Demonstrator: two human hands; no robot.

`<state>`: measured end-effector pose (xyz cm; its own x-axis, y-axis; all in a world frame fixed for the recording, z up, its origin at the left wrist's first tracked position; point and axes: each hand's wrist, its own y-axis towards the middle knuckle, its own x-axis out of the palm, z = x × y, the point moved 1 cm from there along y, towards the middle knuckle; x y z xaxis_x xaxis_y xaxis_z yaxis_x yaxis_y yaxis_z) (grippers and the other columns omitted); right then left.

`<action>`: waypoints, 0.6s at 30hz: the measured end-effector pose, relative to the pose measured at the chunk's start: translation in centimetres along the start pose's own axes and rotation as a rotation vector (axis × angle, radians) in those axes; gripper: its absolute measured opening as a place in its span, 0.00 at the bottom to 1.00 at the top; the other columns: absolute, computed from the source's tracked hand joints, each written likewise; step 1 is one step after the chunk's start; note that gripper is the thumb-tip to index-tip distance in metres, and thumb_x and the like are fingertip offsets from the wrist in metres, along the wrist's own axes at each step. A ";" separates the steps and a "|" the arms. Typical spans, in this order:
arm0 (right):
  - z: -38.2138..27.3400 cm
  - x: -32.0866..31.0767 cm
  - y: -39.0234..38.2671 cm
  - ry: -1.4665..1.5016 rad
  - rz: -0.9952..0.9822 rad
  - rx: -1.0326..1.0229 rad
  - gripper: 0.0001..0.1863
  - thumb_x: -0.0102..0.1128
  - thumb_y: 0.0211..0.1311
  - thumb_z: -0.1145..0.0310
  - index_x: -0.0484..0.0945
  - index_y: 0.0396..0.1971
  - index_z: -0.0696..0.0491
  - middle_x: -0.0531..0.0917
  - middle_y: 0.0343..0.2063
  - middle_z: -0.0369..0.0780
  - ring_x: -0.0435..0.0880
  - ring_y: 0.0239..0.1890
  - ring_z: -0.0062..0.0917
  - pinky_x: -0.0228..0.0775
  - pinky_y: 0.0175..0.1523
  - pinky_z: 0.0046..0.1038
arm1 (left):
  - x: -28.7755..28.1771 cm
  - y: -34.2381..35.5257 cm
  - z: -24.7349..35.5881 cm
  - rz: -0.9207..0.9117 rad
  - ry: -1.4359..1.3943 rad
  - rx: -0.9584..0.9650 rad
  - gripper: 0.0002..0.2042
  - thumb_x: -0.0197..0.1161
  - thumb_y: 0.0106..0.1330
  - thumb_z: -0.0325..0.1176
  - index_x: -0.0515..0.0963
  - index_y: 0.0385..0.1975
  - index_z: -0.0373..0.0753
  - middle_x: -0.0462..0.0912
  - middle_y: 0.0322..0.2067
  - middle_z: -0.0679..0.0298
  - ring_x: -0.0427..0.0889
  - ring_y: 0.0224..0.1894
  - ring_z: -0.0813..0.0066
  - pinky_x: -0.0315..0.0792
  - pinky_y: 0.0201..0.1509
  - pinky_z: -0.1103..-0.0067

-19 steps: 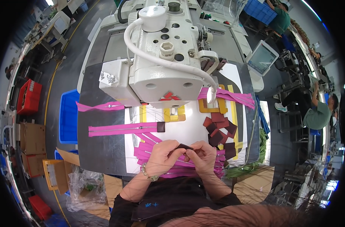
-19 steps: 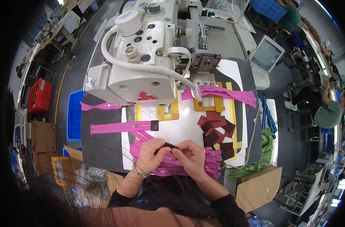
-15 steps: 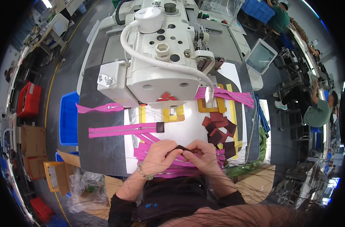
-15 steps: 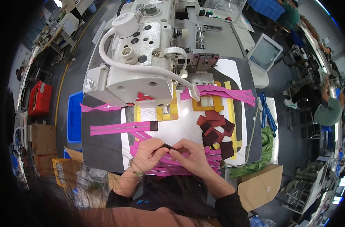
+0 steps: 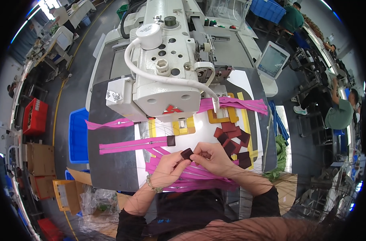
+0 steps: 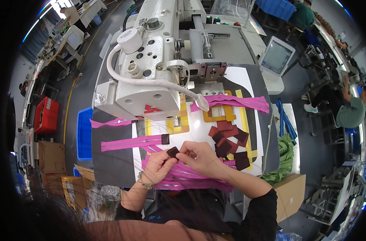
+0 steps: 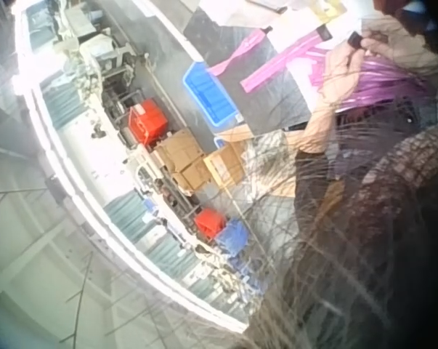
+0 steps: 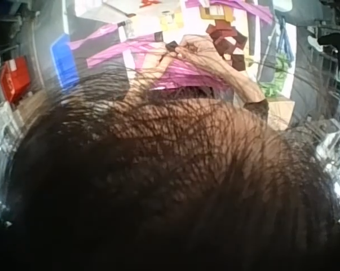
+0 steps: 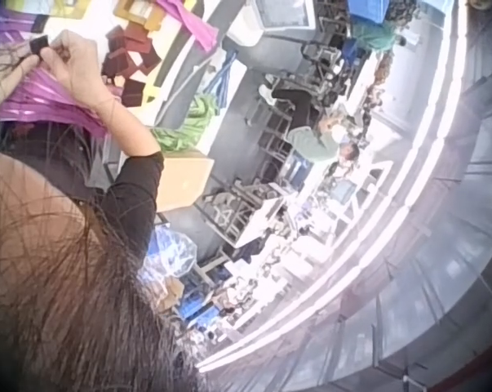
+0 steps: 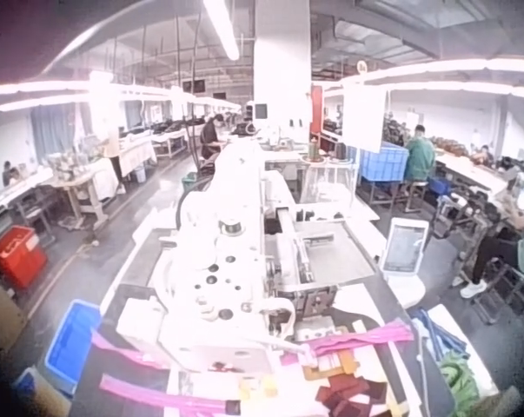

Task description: Sewing zippers onto fabric pieces using an industrial sewing machine.

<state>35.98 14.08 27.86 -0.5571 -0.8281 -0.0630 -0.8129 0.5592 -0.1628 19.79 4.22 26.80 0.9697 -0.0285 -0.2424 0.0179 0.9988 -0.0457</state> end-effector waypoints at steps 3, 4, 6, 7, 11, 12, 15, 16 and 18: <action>-0.2 0.1 0.1 -0.017 0.011 0.043 0.05 0.58 0.63 0.74 0.73 0.30 0.59 0.78 0.24 0.33 0.75 0.27 0.09 0.67 0.32 0.15 | 0.5 0.1 -0.4 0.109 -0.023 0.125 0.06 0.57 0.66 0.28 0.75 0.39 0.34 0.72 0.21 0.60 0.69 0.22 0.75 0.65 0.28 0.78; -0.3 0.1 0.1 -0.065 0.015 0.058 0.06 0.58 0.63 0.74 0.73 0.30 0.59 0.78 0.23 0.33 0.75 0.26 0.09 0.67 0.31 0.15 | 0.5 0.2 -0.4 0.123 -0.004 0.125 0.06 0.55 0.67 0.30 0.75 0.37 0.34 0.72 0.22 0.59 0.69 0.22 0.73 0.65 0.28 0.78; 0.5 0.3 0.1 -0.084 0.009 0.024 0.06 0.58 0.63 0.74 0.73 0.29 0.59 0.77 0.23 0.32 0.74 0.26 0.09 0.67 0.30 0.15 | 0.4 0.2 -0.6 0.140 0.016 0.126 0.07 0.54 0.68 0.31 0.74 0.36 0.33 0.72 0.22 0.58 0.69 0.22 0.72 0.65 0.28 0.77; 0.7 0.3 0.1 -0.103 0.004 -0.009 0.06 0.58 0.63 0.73 0.73 0.29 0.59 0.77 0.22 0.32 0.74 0.25 0.09 0.66 0.29 0.15 | 0.3 0.3 -1.1 0.140 -0.009 0.081 0.09 0.53 0.69 0.33 0.74 0.34 0.33 0.71 0.21 0.58 0.69 0.22 0.72 0.64 0.28 0.77; 0.6 0.4 0.0 -0.117 0.009 -0.008 0.07 0.58 0.63 0.73 0.73 0.29 0.59 0.76 0.22 0.32 0.73 0.24 0.09 0.66 0.29 0.16 | 0.2 0.5 -0.6 0.128 -0.054 -0.009 0.13 0.50 0.70 0.37 0.71 0.29 0.32 0.68 0.18 0.59 0.66 0.21 0.74 0.62 0.27 0.77; 0.7 0.3 0.0 -0.117 0.005 0.003 0.07 0.58 0.64 0.73 0.72 0.29 0.59 0.76 0.22 0.32 0.73 0.24 0.09 0.66 0.29 0.16 | 0.2 0.5 -0.7 0.128 -0.053 -0.008 0.13 0.50 0.70 0.37 0.71 0.29 0.32 0.68 0.18 0.59 0.66 0.21 0.74 0.62 0.27 0.77; 1.2 0.4 0.0 -0.092 -0.001 0.006 0.07 0.57 0.64 0.73 0.72 0.29 0.59 0.76 0.22 0.32 0.73 0.25 0.09 0.66 0.29 0.15 | 0.2 0.5 -1.0 0.125 -0.052 -0.027 0.14 0.51 0.70 0.36 0.70 0.26 0.32 0.66 0.16 0.59 0.65 0.21 0.75 0.61 0.26 0.77; 1.3 0.4 0.0 -0.069 -0.002 -0.001 0.07 0.57 0.64 0.73 0.72 0.29 0.59 0.76 0.22 0.31 0.73 0.25 0.09 0.66 0.29 0.15 | 0.3 0.5 -1.0 0.129 -0.047 -0.024 0.14 0.51 0.70 0.36 0.69 0.25 0.32 0.65 0.16 0.59 0.64 0.20 0.75 0.61 0.26 0.77; 1.4 0.4 0.0 -0.064 -0.001 0.003 0.07 0.57 0.64 0.73 0.72 0.29 0.59 0.76 0.21 0.31 0.73 0.25 0.09 0.65 0.29 0.15 | 0.3 0.6 -1.1 0.133 -0.040 -0.021 0.15 0.51 0.70 0.36 0.68 0.23 0.32 0.64 0.16 0.59 0.63 0.20 0.74 0.60 0.25 0.76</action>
<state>35.97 13.72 26.47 -0.5438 -0.8297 -0.1257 -0.8131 0.5580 -0.1660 19.82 4.74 25.69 0.9723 0.1057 -0.2087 -0.1156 0.9926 -0.0362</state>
